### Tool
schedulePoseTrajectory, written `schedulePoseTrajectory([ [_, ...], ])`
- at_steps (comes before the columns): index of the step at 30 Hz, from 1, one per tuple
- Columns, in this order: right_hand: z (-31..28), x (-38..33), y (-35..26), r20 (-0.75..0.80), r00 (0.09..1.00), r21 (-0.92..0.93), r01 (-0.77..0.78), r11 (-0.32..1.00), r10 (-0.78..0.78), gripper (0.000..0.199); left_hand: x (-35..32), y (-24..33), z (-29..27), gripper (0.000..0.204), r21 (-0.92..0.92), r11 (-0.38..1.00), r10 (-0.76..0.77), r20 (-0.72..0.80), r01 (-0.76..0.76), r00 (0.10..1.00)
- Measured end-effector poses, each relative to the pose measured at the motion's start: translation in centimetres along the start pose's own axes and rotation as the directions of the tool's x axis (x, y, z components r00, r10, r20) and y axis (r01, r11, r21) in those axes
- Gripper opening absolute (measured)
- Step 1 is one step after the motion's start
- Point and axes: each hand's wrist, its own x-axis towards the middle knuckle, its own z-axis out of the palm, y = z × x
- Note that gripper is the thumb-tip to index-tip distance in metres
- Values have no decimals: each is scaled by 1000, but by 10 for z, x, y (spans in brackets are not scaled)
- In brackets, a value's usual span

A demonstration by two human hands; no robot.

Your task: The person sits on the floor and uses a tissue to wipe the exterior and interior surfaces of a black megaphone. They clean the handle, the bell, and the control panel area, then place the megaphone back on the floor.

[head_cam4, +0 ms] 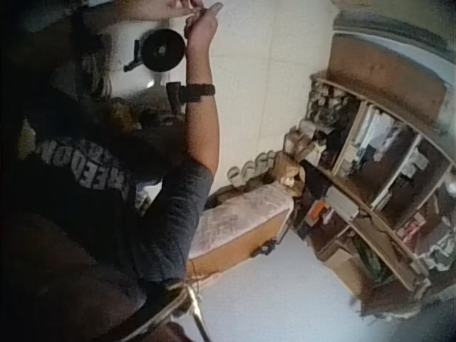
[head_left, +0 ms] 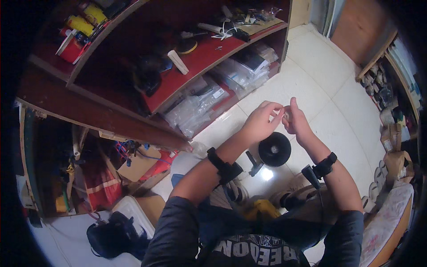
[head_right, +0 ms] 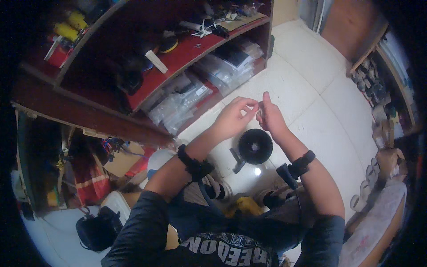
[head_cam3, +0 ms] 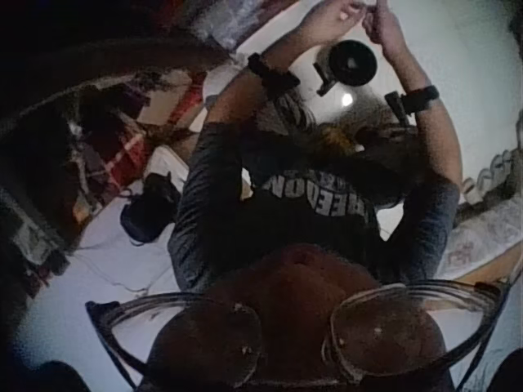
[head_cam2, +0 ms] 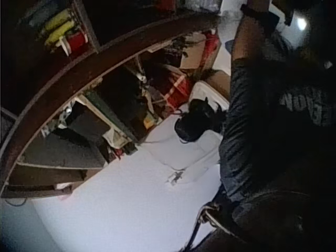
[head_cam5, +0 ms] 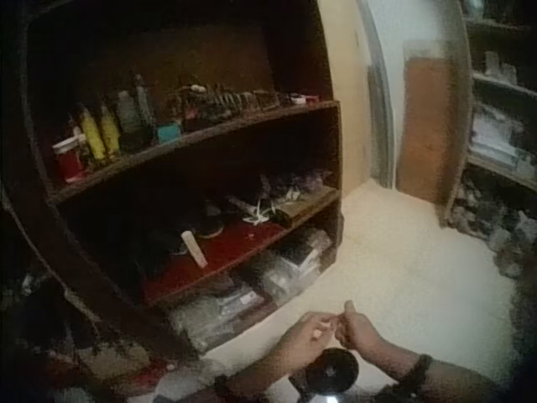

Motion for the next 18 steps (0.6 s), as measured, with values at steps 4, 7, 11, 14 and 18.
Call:
schedulePoseTrajectory([
  [4,-12,3,10,95,995,49,-17,999,12,72,3,8,6,29,159,980,118,15,-119,993],
  [7,1,1,8,113,993,112,-43,993,30,75,-3,-1,12,30,325,923,246,-80,-208,966],
  [11,9,-8,3,146,989,192,-62,979,34,80,-5,6,20,33,71,997,30,-100,-23,995],
  [14,3,-7,4,194,980,338,-106,935,41,89,-4,16,20,34,54,998,-19,-69,23,997],
  [18,-8,-3,2,196,980,475,-127,871,37,100,-7,31,15,36,85,989,124,-12,-122,992],
])
